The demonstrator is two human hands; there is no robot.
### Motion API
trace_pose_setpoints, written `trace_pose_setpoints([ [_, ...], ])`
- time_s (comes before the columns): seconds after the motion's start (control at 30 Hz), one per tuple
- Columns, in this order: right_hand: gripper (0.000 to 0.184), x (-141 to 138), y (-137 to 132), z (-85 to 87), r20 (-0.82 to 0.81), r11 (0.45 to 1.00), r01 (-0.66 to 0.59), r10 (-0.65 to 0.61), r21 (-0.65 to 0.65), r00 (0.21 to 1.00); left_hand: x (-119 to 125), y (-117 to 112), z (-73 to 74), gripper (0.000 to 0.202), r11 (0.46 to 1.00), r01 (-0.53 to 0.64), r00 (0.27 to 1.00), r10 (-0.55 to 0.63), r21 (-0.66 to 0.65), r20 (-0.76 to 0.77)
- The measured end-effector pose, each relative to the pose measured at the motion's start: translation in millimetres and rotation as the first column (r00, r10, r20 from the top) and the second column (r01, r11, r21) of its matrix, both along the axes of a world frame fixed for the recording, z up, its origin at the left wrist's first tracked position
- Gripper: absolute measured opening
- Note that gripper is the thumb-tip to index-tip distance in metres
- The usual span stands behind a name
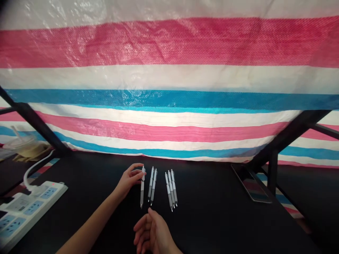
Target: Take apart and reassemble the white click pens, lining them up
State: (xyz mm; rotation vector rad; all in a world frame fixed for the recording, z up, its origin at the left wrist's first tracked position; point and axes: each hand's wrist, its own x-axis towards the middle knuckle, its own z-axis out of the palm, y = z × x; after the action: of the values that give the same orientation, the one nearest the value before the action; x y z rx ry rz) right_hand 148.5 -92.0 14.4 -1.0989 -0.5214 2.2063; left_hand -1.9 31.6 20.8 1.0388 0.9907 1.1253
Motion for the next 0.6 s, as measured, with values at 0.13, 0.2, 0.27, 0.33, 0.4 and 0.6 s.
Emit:
trace_pose_setpoints([
  [0.13, 0.061, 1, 1, -1.1, 0.004, 1.000, 0.016, -0.016, 0.017, 1.000, 10, 22, -4.1, 0.040, 0.996, 0.035, 0.987, -0.022, 0.081, -0.161],
  [0.2, 0.060, 1, 1, -2.4, 0.009, 1.000, 0.014, -0.014, 0.026, 1.000, 14, 28, -8.1, 0.034, 0.989, 0.018, 0.971, 0.018, 0.149, -0.237],
  [0.27, 0.058, 2, 1, -4.0, 0.018, 0.999, 0.001, -0.001, 0.035, 1.000, 15, 27, -11.0, 0.029, 0.974, 0.001, 0.952, 0.069, 0.226, -0.298],
  [0.33, 0.055, 1, 0, -5.6, 0.034, 0.999, -0.024, 0.022, 0.047, 0.999, 13, 17, -11.1, 0.028, 0.955, 0.014, 0.933, 0.094, 0.295, -0.348],
  [0.4, 0.053, 1, -1, -6.8, 0.053, 0.996, -0.051, 0.047, 0.071, 0.997, 8, 2, -8.0, 0.029, 0.936, 0.077, 0.913, 0.072, 0.344, -0.401],
  [0.6, 0.045, 0, -5, -8.8, 0.094, 0.969, -0.128, 0.110, 0.213, 0.989, -5, -36, 1.7, 0.058, 0.752, 0.482, 0.725, -0.054, 0.449, -0.687],
])
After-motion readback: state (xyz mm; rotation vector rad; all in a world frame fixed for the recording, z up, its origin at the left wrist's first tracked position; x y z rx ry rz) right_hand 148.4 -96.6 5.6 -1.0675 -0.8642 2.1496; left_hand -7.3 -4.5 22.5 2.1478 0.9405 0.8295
